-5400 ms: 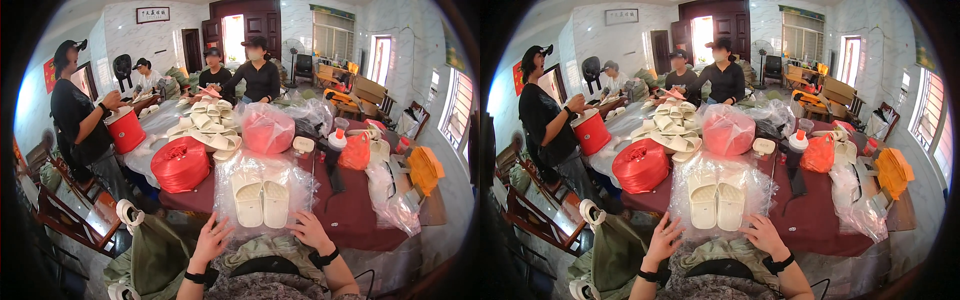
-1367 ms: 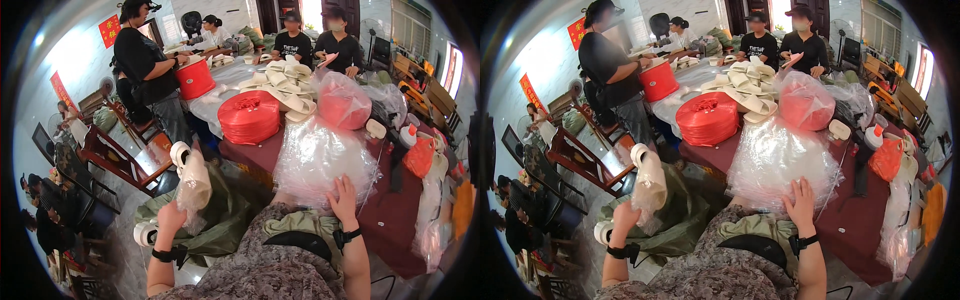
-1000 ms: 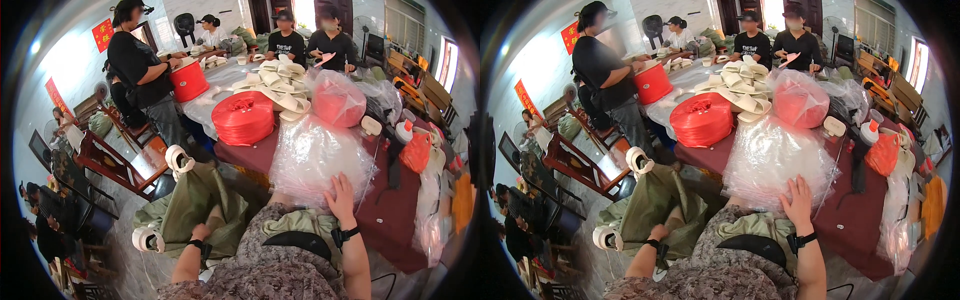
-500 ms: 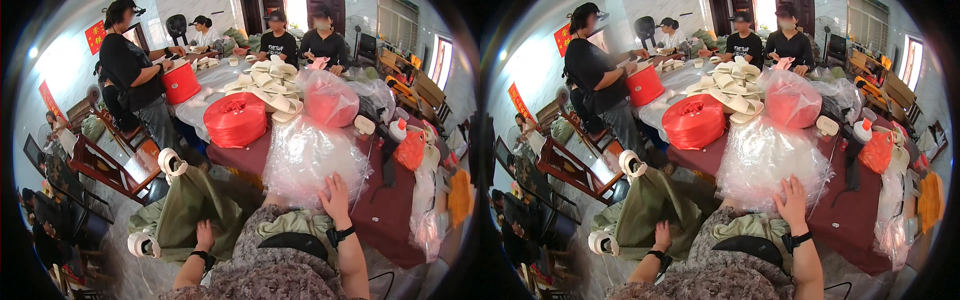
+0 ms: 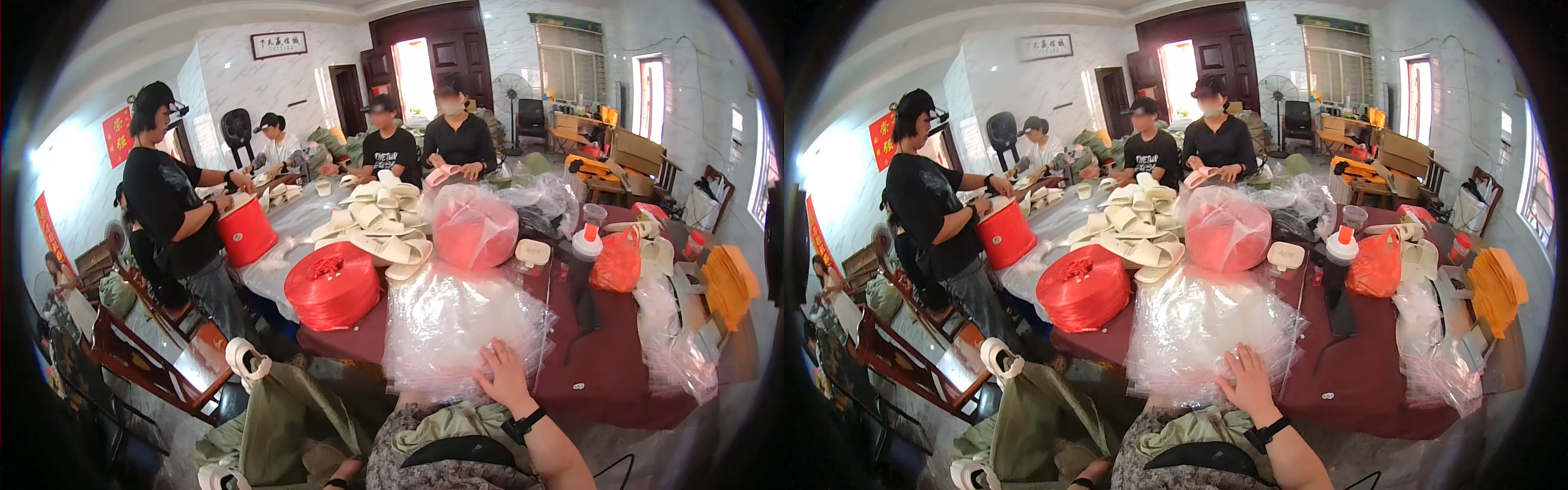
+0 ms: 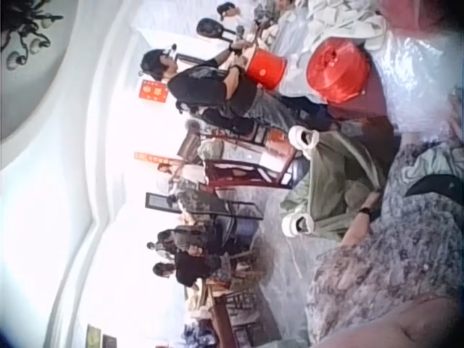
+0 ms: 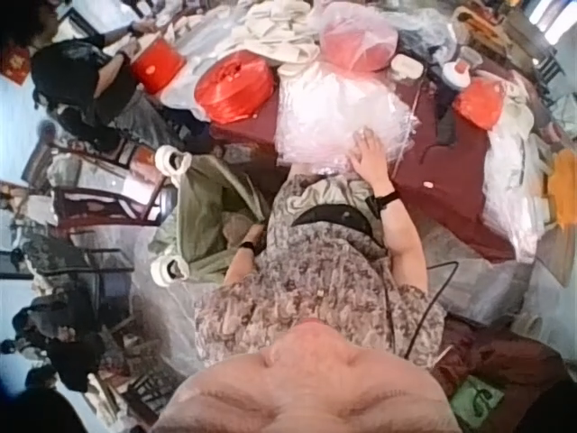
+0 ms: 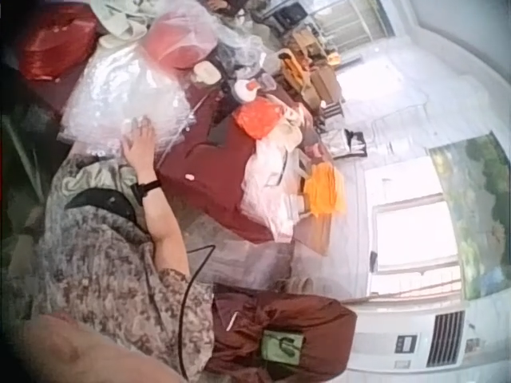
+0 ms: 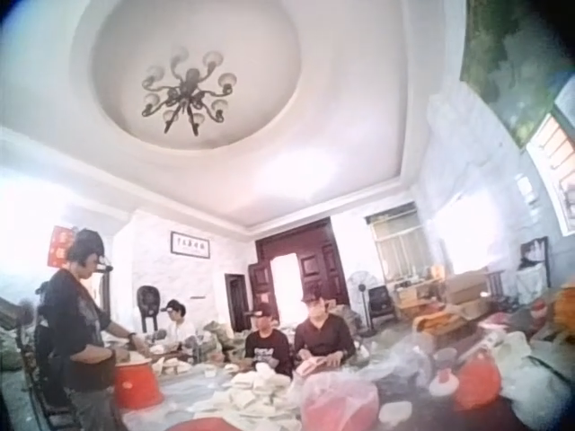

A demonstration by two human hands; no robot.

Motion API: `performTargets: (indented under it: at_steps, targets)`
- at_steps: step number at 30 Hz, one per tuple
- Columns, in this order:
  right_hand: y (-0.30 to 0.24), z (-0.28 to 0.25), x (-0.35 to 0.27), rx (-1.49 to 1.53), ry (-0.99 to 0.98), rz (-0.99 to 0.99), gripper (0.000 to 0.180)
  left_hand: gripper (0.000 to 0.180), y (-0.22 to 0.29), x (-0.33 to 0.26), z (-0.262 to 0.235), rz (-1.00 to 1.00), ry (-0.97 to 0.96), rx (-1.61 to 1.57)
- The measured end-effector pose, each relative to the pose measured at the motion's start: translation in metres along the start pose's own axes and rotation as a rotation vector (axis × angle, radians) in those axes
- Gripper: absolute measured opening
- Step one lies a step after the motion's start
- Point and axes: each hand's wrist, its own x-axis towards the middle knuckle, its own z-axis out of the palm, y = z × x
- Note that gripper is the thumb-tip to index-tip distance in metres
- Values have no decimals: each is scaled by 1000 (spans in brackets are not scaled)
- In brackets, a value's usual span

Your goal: Packing white sandals into plastic bags and placing them in a larger sack.

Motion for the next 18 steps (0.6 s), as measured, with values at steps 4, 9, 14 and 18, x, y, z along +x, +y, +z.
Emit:
performTargets:
  at_steps: [4, 9, 14, 18]
  targets:
    - [9, -4, -8, -13, 26, 40, 58, 36, 110, -45, -36, 15, 295, -587]
    - [5, -6, -7, -31, 15, 30, 57, 39, 242, -139, -86, 448, 173, -1075]
    - [10, -7, -8, -30, 48, 41, 57, 47, 265, -140, -104, 447, 166, -897]
    - [6, 8, -5, 7, 38, 10, 61, 53, 200, -56, -133, 392, 49, -237]
